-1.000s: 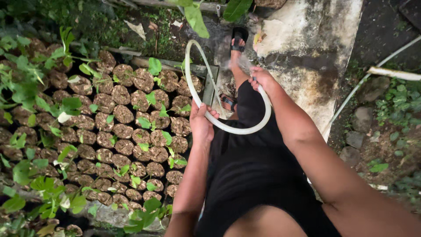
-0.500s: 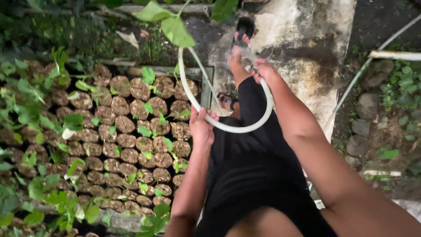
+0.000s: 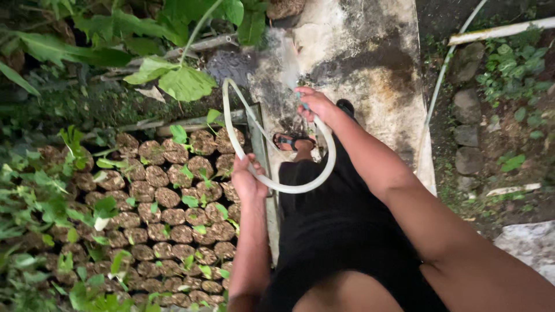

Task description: The person waters rows of potted seedlings and larger leafy plants using a clear hose. They move along the plant beds, directing a steady stream of water onto the soil and foliage.

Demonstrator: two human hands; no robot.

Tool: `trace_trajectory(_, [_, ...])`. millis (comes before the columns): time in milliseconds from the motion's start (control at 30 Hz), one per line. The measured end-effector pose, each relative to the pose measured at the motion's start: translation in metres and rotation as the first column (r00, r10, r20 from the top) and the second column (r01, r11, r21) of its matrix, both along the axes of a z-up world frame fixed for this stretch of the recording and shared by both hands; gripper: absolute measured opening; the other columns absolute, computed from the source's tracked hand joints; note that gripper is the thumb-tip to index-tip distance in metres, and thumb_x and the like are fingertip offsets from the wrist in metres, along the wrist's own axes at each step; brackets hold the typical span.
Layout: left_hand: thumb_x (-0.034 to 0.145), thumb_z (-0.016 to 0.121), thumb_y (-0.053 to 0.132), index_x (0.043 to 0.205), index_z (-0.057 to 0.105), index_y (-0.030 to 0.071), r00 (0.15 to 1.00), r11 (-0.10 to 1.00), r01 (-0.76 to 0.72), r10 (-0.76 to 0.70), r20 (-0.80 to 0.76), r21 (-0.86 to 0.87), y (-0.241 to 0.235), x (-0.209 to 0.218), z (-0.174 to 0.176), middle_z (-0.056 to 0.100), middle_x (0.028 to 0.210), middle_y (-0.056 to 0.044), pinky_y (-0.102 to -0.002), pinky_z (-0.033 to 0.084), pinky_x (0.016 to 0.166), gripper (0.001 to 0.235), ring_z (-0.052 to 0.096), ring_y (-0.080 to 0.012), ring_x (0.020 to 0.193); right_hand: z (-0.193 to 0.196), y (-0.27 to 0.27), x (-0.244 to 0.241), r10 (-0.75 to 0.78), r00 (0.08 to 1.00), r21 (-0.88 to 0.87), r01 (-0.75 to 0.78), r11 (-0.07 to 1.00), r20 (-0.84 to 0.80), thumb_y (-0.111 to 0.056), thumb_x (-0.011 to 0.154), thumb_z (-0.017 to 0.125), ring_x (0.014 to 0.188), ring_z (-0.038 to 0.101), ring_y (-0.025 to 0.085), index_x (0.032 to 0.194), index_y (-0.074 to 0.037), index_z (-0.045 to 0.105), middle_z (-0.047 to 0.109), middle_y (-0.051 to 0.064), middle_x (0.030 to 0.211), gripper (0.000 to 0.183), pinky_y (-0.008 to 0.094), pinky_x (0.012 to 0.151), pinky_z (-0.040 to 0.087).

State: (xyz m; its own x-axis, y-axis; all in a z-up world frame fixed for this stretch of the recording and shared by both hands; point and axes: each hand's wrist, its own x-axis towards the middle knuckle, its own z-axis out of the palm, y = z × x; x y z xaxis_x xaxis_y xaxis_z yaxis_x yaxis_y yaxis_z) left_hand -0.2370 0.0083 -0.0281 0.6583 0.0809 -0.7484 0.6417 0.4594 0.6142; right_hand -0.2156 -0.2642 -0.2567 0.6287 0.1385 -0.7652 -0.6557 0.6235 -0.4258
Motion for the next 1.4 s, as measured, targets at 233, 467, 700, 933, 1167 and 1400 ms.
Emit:
trace_trajectory(233, [0.098,0.052,0.014,0.106,0.053,0.012,0.979,0.977,-0.204,0.204,-0.005,-0.053,-0.065,-0.04,0.006,0.054,0.083,-0.002,-0.022,0.037,0.044,0.008,0.046,-0.0099,0.057,0.005,-0.056,-0.038,0.163,0.981,0.046,-0.159,0.986,-0.101,-0.004,0.1,0.044,0.045,0.041,0.012,0.14,-0.027,0.052,0.057,0.011,0.073,0.046,0.028,0.036,0.033])
trace_trajectory(467, [0.1,0.054,0.014,0.107,0.053,0.009,0.921,0.921,-0.387,0.384,-0.062,-0.047,-0.107,-0.106,0.002,0.054,0.081,-0.001,-0.023,0.034,0.043,0.009,0.044,-0.009,0.056,0.013,-0.091,-0.08,0.355,0.929,-0.057,-0.362,0.93,-0.109,-0.005,0.1,0.051,0.041,0.047,0.016,0.138,-0.019,0.055,0.059,0.012,0.069,0.04,0.033,0.034,0.035])
trace_trajectory(700, [0.101,0.05,0.017,0.112,0.053,0.01,0.92,0.918,-0.392,0.39,-0.047,-0.053,-0.131,-0.126,-0.014,0.053,0.079,-0.002,-0.024,0.035,0.042,0.013,0.044,-0.0114,0.054,0.02,-0.113,-0.069,0.353,0.931,-0.077,-0.36,0.93,-0.095,-0.006,0.101,0.05,0.042,0.047,0.013,0.139,-0.022,0.054,0.059,0.008,0.07,0.041,0.029,0.035,0.036])
trace_trajectory(933, [0.104,0.045,0.02,0.139,0.054,0.015,0.905,0.899,-0.424,0.426,-0.005,-0.109,-0.118,-0.134,0.012,0.054,0.079,-0.001,-0.022,0.034,0.041,0.037,0.042,-0.009,0.054,0.157,-0.09,-0.013,0.346,0.921,-0.243,-0.299,0.923,0.181,-0.015,0.106,0.044,0.042,0.04,0.01,0.143,-0.027,0.049,0.054,0.004,0.071,0.039,0.027,0.033,0.03])
trace_trajectory(1167, [0.103,0.043,0.019,0.142,0.049,0.011,0.866,0.861,-0.491,0.499,0.031,-0.133,-0.099,-0.185,0.028,0.051,0.077,0.0,-0.023,0.033,0.038,0.04,0.038,-0.009,0.05,0.339,-0.01,-0.011,0.615,0.678,-0.462,-0.43,0.776,0.402,-0.016,0.109,0.039,0.044,0.037,0.006,0.145,-0.026,0.049,0.051,-0.001,0.073,0.038,0.024,0.035,0.031])
trace_trajectory(1400, [0.101,0.043,0.015,0.151,0.048,0.02,0.795,0.791,-0.563,0.598,0.107,-0.239,-0.074,-0.245,0.034,0.051,0.076,0.001,-0.018,0.031,0.037,0.05,0.038,-0.0057,0.049,0.389,0.065,-0.05,0.699,0.488,-0.503,-0.485,0.715,0.522,-0.016,0.108,0.042,0.041,0.039,0.006,0.143,-0.025,0.048,0.05,-0.002,0.072,0.037,0.025,0.034,0.034])
